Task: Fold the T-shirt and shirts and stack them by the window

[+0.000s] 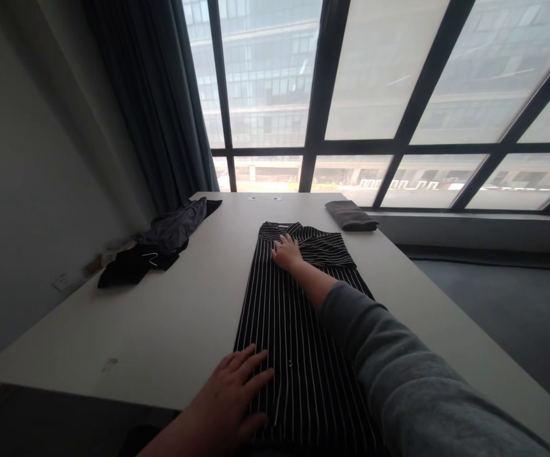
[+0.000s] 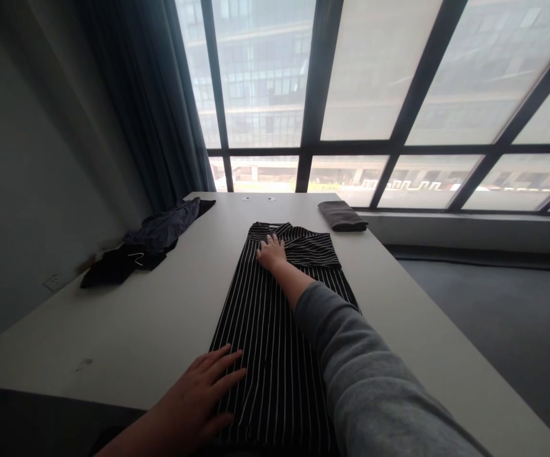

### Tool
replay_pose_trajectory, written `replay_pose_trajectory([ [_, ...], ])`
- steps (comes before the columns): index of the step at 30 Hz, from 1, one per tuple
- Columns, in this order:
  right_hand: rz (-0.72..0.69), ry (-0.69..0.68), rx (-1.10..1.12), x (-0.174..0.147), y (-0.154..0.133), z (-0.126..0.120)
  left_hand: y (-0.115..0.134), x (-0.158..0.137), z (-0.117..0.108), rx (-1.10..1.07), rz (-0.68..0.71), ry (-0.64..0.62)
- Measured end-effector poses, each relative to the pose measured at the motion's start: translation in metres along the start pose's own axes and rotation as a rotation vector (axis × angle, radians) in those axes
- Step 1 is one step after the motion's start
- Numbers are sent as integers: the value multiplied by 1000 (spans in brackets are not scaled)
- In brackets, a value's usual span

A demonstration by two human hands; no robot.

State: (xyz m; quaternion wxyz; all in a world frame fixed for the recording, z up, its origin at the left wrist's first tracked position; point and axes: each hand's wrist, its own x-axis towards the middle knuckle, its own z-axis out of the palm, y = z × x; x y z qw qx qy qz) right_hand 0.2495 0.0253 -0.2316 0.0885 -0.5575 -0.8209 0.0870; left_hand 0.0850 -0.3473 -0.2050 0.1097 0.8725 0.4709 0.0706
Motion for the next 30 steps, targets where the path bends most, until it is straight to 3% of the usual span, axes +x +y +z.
replay_pose_trajectory([
  [5,-132,-125,11,-16,-10,19,-8,-18,14,75,139,-72],
  [14,-200,-108,16,-39,-5,11,15,-24,12,136,384,106],
  [17,-249,-155,5,-63,12,6,11,-34,12,139,268,201],
  [23,-394,-165,38,-140,47,-17,0,-65,8,139,-58,158],
  [26,-507,-185,114,-191,47,-39,4,-73,8,131,-126,158],
  [30,-555,-245,179,-259,44,-64,12,-79,12,161,-149,239],
])
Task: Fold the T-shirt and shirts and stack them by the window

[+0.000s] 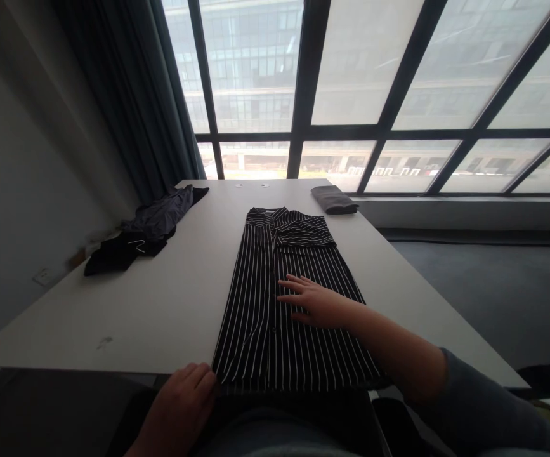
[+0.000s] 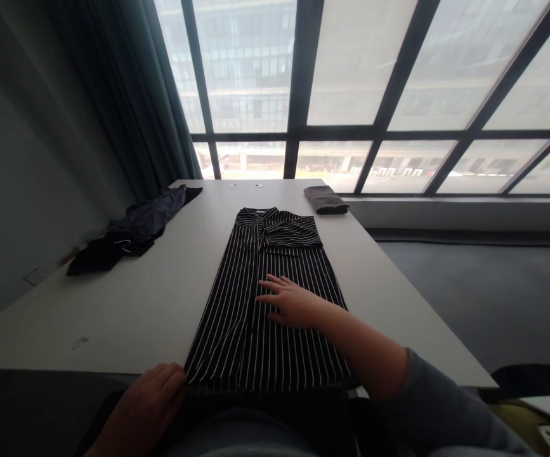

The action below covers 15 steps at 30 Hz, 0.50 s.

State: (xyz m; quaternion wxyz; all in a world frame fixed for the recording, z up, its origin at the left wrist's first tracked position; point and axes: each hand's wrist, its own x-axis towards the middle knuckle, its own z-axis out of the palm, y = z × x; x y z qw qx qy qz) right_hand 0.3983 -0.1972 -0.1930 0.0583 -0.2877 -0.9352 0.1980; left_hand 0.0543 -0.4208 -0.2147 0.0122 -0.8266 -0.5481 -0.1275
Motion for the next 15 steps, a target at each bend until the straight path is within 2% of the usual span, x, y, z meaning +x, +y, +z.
replay_pose_trajectory([
  [4,96,95,-5,-49,-13,7,0,-6,7,26,-59,9],
  [8,206,232,-40,-87,-5,27,1,-6,11,25,-108,-119],
  [12,188,365,-93,-118,-2,50,2,-7,12,76,-175,-334],
  [14,171,434,-123,-131,-2,57,-2,-12,15,103,-180,-345],
  [15,165,466,-137,-136,-1,60,-4,-15,18,109,-164,-299],
])
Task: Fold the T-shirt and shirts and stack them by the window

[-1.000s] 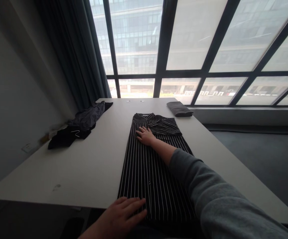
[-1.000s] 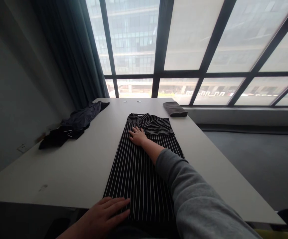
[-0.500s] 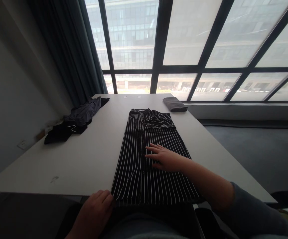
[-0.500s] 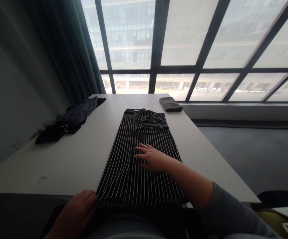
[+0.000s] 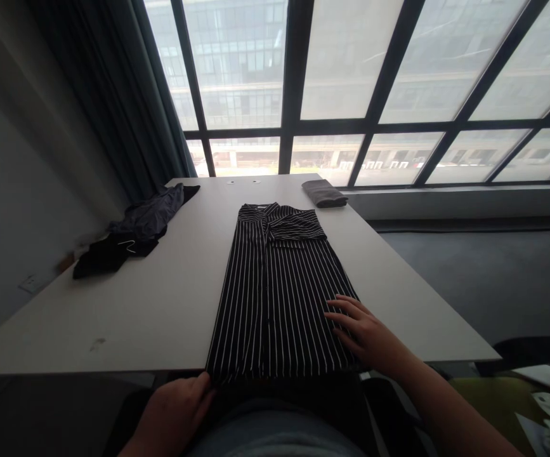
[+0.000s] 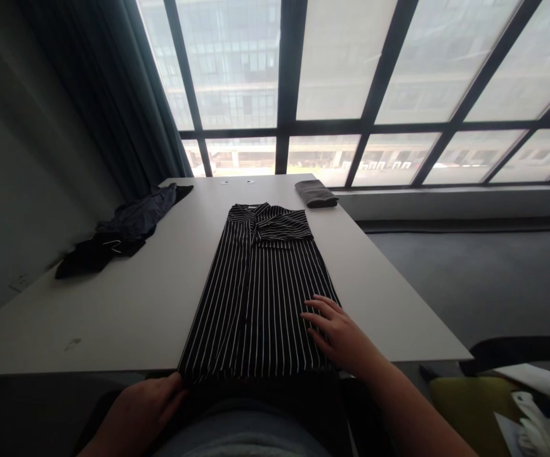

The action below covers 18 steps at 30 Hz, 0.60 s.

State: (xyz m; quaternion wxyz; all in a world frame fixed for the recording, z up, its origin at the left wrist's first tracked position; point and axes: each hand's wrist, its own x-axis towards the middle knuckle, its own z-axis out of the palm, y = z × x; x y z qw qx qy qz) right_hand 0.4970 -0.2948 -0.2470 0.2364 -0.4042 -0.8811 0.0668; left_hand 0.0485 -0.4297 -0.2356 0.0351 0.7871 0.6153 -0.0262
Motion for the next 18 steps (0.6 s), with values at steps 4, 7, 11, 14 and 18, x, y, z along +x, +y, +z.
replay_pose_trajectory([
  [4,-1,112,-32,-13,7,0,-10,-7,15,21,112,389],
  [7,9,176,-34,-15,12,2,-11,-6,15,37,164,594],
  [11,27,240,-31,-15,14,6,-3,-1,2,31,200,667],
  [14,50,275,-30,-15,14,6,1,0,-8,-13,266,642],
  [18,58,290,-19,-14,12,5,3,-2,-12,-111,300,622],
])
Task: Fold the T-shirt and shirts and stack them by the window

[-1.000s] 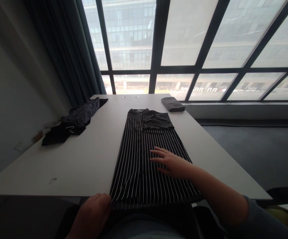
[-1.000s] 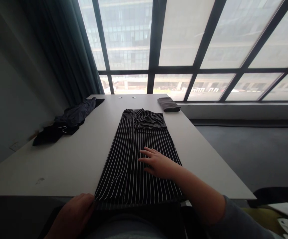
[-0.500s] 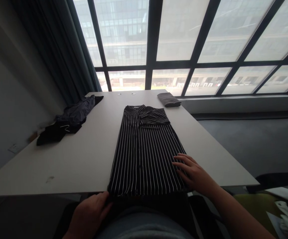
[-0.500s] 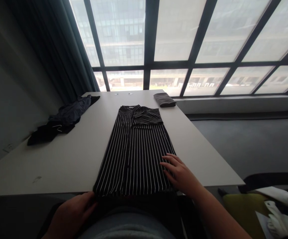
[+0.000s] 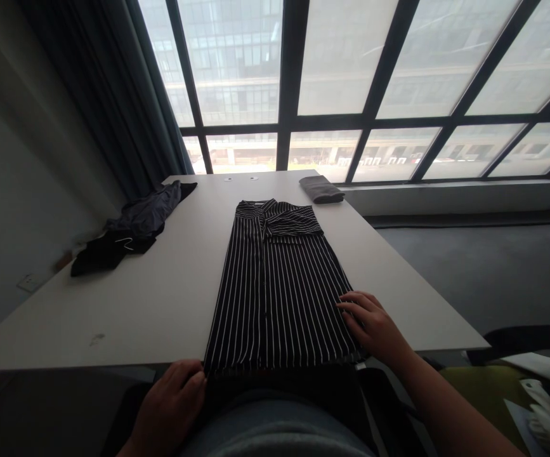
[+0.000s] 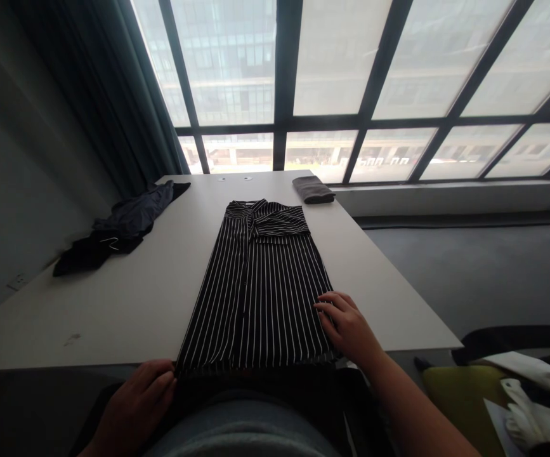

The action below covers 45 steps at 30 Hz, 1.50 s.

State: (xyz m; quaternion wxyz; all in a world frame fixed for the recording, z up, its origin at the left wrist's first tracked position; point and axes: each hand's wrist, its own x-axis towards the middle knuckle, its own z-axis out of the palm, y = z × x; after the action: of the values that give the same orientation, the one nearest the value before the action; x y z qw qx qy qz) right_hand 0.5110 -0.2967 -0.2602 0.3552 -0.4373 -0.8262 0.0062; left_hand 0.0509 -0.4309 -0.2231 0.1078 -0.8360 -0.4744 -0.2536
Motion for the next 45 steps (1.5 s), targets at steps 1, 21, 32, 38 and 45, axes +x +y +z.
replay_pose_trajectory([
  [1,2,3,0,0,0,0,0,0,1,-7,9,8],
  [21,7,34,-11,-1,-1,0,9,1,0,-290,-472,-276],
  [32,58,2,0,-1,-3,-1,0,-5,-4,-175,-141,-445],
  [38,58,-8,27,-1,-4,-2,-7,5,-1,-148,93,-384],
  [45,68,-45,23,-3,-3,-2,-7,19,2,-63,62,-258],
])
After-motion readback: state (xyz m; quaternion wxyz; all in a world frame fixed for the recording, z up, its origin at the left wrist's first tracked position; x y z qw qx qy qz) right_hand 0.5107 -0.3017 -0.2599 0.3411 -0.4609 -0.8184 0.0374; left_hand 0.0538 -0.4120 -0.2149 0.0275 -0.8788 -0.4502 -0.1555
